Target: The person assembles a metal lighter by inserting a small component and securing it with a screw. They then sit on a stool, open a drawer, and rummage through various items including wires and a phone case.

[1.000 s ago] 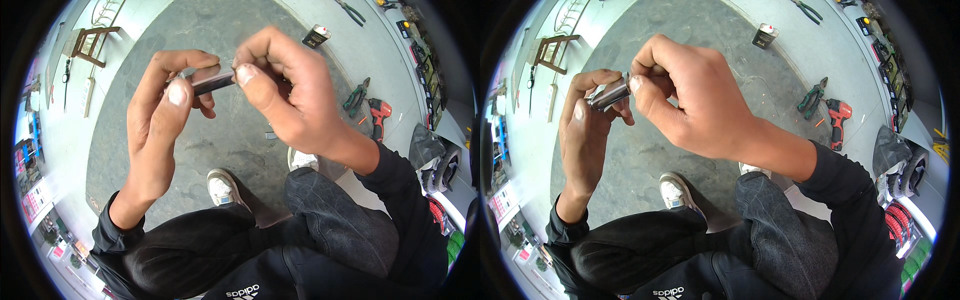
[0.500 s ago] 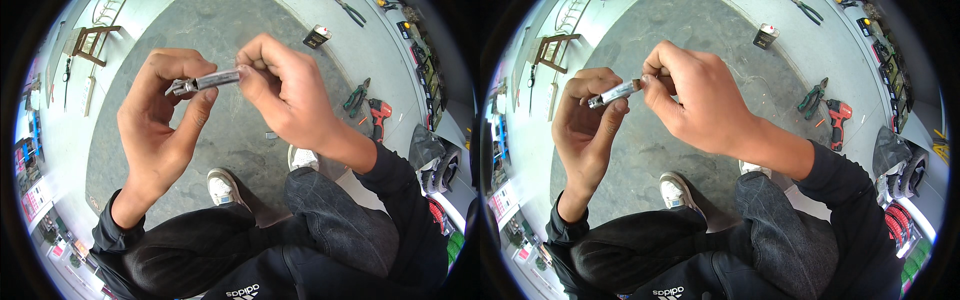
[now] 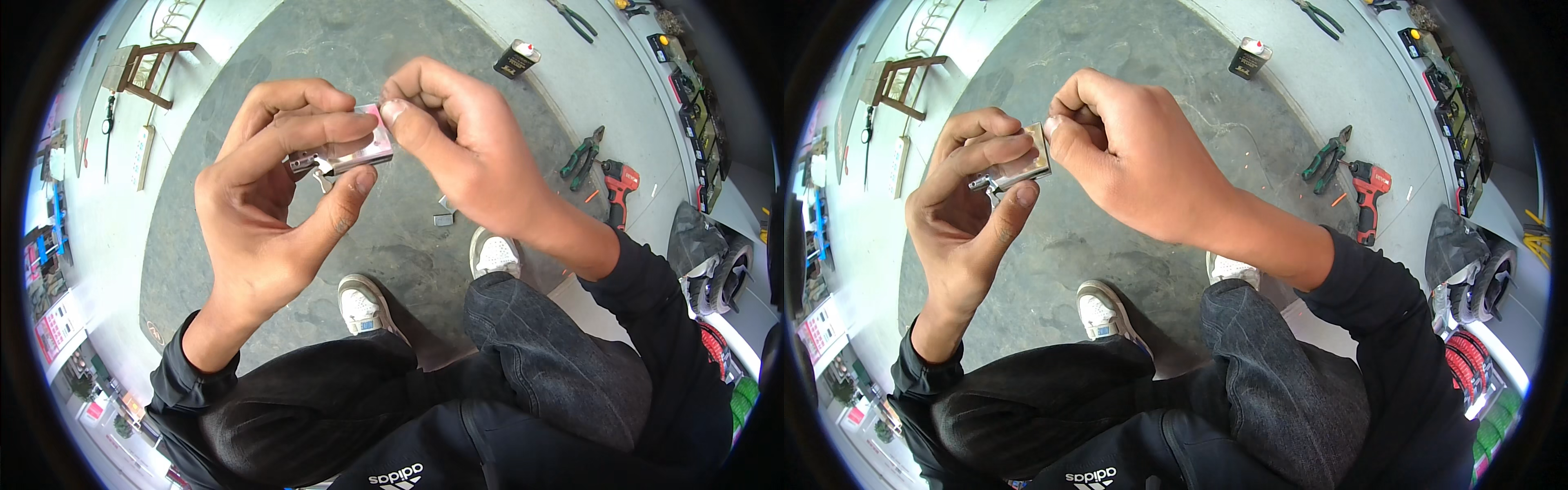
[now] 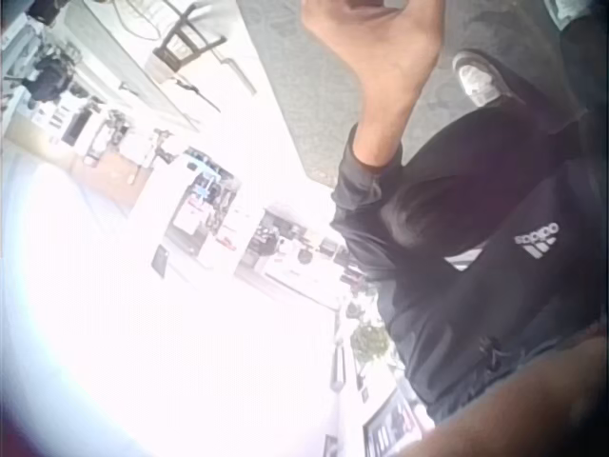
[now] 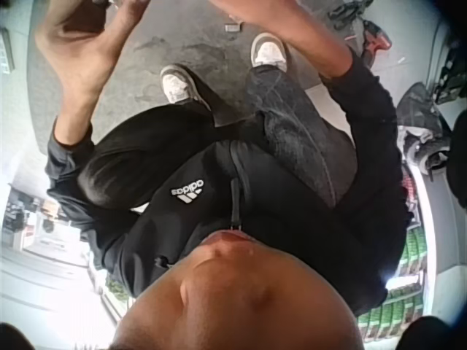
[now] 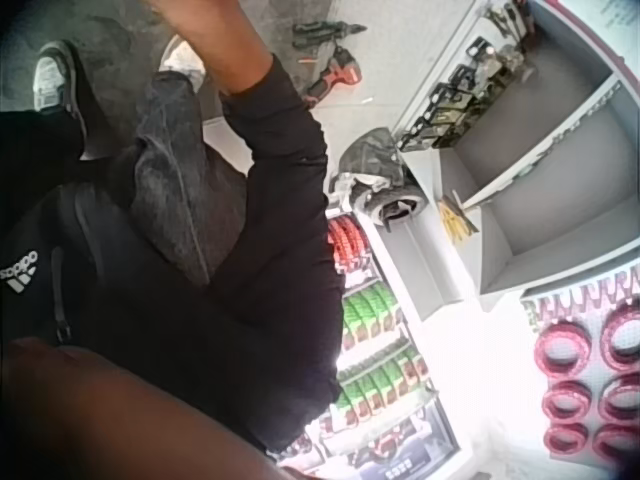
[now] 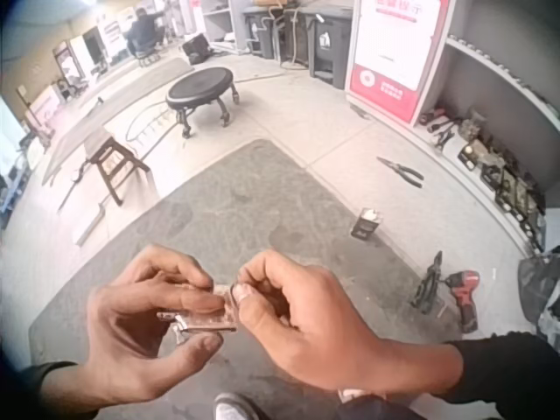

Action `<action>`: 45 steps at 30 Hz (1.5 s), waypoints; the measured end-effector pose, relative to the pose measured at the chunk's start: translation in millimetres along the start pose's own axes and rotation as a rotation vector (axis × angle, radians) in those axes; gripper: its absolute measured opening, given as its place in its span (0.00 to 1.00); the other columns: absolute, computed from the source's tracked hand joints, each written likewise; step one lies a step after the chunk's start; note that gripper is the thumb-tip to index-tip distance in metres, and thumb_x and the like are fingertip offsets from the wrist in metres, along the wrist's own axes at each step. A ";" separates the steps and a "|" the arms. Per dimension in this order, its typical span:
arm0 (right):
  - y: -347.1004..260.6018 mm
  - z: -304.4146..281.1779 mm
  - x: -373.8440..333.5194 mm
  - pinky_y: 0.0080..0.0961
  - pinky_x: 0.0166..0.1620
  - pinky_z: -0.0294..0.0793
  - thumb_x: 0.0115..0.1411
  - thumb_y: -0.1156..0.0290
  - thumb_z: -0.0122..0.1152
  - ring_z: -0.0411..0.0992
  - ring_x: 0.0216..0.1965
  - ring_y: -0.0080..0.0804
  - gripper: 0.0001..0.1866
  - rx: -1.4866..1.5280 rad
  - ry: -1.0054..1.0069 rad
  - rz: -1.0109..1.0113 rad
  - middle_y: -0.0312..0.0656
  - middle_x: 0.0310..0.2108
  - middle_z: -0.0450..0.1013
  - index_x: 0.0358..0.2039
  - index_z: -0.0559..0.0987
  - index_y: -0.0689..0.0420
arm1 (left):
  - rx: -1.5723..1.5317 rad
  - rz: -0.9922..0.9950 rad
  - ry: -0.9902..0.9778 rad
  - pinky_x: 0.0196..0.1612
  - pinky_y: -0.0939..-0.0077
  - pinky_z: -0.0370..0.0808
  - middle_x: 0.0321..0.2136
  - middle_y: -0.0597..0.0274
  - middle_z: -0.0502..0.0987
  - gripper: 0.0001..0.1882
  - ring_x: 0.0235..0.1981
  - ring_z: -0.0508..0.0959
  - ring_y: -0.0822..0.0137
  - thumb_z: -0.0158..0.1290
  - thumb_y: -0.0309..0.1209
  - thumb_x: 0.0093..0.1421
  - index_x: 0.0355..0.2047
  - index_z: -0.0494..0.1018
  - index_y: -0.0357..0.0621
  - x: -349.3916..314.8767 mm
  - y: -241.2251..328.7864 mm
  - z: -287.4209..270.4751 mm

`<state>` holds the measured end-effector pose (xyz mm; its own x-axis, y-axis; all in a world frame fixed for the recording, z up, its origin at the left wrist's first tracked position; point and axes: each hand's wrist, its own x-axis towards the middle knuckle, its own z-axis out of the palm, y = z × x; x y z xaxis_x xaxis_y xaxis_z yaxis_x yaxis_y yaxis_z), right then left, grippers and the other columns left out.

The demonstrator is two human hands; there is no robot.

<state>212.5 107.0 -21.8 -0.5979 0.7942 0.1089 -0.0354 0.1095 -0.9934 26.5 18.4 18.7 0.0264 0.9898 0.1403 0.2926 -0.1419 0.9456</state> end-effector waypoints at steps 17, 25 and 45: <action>-14.7 -2.1 -0.7 0.28 0.24 0.57 0.73 0.66 0.49 0.56 0.19 0.17 0.20 0.110 -0.083 0.122 0.32 0.14 0.59 0.23 0.69 0.61 | 0.393 0.502 -0.055 0.52 0.57 0.83 0.49 0.43 0.74 0.23 0.52 0.79 0.49 0.63 0.08 0.50 0.42 0.68 0.39 5.6 -2.0 0.1; -29.3 -14.9 6.2 0.21 0.23 0.48 0.72 0.62 0.52 0.50 0.19 0.12 0.19 0.298 -0.272 0.381 0.22 0.17 0.55 0.23 0.72 0.55 | 0.597 0.769 -0.078 0.43 0.60 0.84 0.44 0.46 0.77 0.27 0.46 0.81 0.46 0.65 0.06 0.43 0.39 0.68 0.41 9.5 1.9 -1.7; -24.7 -33.4 16.9 0.15 0.28 0.65 0.61 0.76 0.64 0.66 0.24 0.15 0.07 -0.049 -0.101 -0.401 0.32 0.27 0.73 0.39 0.78 0.61 | -0.256 -0.008 -0.041 0.58 0.69 0.80 0.59 0.52 0.72 0.35 0.58 0.76 0.62 0.72 0.24 0.53 0.56 0.63 0.51 7.3 17.2 -17.3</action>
<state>230.1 137.7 5.8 -0.6197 0.6205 0.4805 -0.2449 0.4288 -0.8696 15.2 22.9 41.0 0.0651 0.9900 0.1253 0.0412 -0.1282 0.9909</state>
